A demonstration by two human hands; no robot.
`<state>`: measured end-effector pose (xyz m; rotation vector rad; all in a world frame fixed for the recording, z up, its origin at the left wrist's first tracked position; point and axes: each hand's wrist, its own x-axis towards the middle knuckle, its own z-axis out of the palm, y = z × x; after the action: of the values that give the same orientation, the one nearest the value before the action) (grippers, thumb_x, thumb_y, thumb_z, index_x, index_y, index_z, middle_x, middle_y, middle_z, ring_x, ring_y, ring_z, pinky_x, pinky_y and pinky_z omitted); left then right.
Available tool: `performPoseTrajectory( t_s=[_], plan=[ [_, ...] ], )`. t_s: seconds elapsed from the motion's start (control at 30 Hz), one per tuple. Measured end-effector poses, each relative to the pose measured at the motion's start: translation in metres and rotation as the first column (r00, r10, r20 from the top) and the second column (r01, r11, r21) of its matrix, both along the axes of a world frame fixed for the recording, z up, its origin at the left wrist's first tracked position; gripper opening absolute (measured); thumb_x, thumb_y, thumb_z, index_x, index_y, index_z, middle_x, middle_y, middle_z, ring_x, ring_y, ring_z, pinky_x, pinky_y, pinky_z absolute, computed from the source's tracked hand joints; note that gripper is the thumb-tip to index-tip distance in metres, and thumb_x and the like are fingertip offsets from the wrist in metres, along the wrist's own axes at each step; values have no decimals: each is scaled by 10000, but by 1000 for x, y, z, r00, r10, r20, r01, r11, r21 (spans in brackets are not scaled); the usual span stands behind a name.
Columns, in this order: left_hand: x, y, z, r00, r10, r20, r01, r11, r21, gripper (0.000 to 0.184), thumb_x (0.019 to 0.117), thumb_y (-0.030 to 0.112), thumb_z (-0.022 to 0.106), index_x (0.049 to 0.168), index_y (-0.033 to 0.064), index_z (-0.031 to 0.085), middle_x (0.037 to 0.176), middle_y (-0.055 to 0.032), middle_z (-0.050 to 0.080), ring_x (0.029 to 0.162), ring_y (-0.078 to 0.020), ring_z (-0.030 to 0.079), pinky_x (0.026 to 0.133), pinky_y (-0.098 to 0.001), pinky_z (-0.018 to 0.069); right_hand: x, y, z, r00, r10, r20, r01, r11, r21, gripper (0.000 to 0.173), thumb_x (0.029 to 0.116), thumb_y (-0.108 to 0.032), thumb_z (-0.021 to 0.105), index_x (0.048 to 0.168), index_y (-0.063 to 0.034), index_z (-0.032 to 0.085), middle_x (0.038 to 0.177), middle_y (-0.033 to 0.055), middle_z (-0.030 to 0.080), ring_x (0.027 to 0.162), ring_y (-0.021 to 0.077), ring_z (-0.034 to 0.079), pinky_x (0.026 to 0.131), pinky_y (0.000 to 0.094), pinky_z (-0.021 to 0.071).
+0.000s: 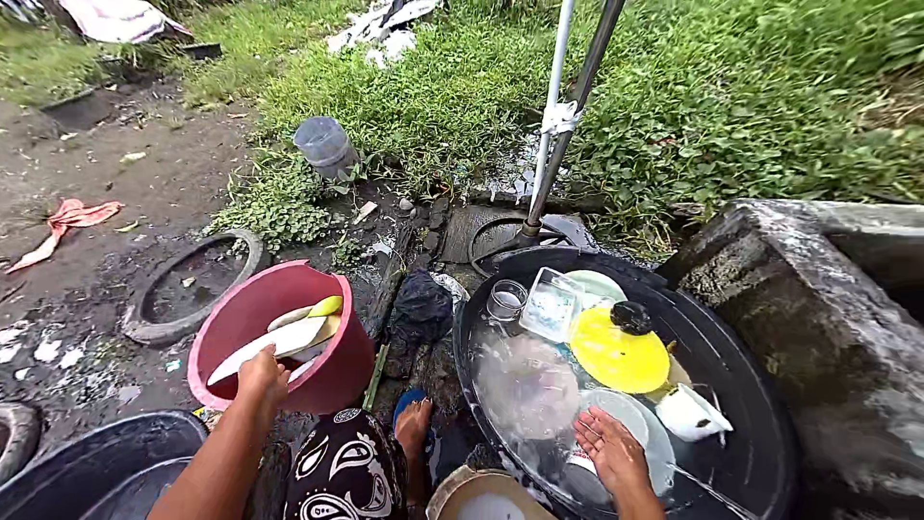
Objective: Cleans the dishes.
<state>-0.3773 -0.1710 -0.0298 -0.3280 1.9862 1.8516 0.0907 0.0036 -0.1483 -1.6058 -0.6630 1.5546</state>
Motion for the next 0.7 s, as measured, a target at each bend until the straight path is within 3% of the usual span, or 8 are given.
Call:
performPoseTrajectory(
  t_s=[0.1, 0.23, 0.33, 0.43, 0.5, 0.6, 0.7],
  plan=[
    [29, 23, 23, 985, -172, 9, 172, 985, 23, 421, 1054, 224, 514, 1417, 21, 448, 1356, -185, 531, 1159, -268, 569, 917, -477, 507, 0, -4, -8, 997, 71, 19, -69, 995, -66, 333, 1095, -129, 415, 1372, 40, 489, 1089, 175, 646, 831, 186, 651, 728, 333, 542],
    [99, 61, 77, 864, -486, -129, 502, 847, 176, 477, 1053, 211, 487, 1495, 81, 366, 1508, -126, 423, 1331, -256, 471, 1044, -485, 449, 8, -13, -29, 986, 157, 57, -146, 976, -165, 341, 1093, -133, 430, 1379, 37, 506, 1162, 221, 641, 899, 250, 658, 768, 391, 544],
    [156, 85, 97, 722, -661, -202, 691, 690, 214, 450, 1039, 236, 491, 1470, 115, 446, 1485, -57, 477, 1278, -201, 536, 1012, -446, 491, 9, -17, -40, 973, 209, 97, -185, 960, -211, 350, 1096, -136, 419, 1389, 35, 508, 1214, 236, 637, 946, 273, 661, 802, 417, 539],
    [197, 103, 92, 617, -769, -168, 780, 569, 259, 430, 1008, 220, 511, 1428, 127, 528, 1432, -37, 558, 1212, -203, 604, 940, -409, 549, 17, -7, -50, 973, 131, 190, -111, 987, -115, 334, 1090, -105, 427, 1346, 83, 529, 1171, 269, 646, 937, 300, 667, 800, 434, 548],
    [210, 112, 87, 584, -804, -114, 798, 543, 260, 425, 991, 163, 496, 1410, 98, 533, 1410, -54, 565, 1189, -205, 615, 916, -394, 560, 29, 9, -53, 935, 114, 336, -119, 993, -7, 328, 1075, -75, 429, 1305, 115, 564, 1192, 299, 652, 1017, 351, 683, 881, 474, 558],
    [211, 120, 88, 568, -822, -33, 803, 545, 243, 393, 1020, 71, 434, 1407, 56, 497, 1399, -55, 561, 1173, -169, 623, 922, -362, 560, 41, 41, -43, 706, 240, 666, -328, 945, 7, 318, 1043, -43, 458, 1266, 94, 639, 1276, 291, 643, 1221, 396, 617, 1078, 502, 459],
    [206, 128, 93, 521, -852, -43, 840, 504, 202, 388, 1014, 47, 406, 1395, 31, 473, 1354, -29, 579, 1145, -135, 637, 938, -351, 561, 34, 74, -35, 409, 411, 815, -564, 816, -128, 366, 1026, -58, 452, 1333, 41, 625, 1383, 273, 582, 1337, 420, 524, 1138, 513, 404]
  ],
)
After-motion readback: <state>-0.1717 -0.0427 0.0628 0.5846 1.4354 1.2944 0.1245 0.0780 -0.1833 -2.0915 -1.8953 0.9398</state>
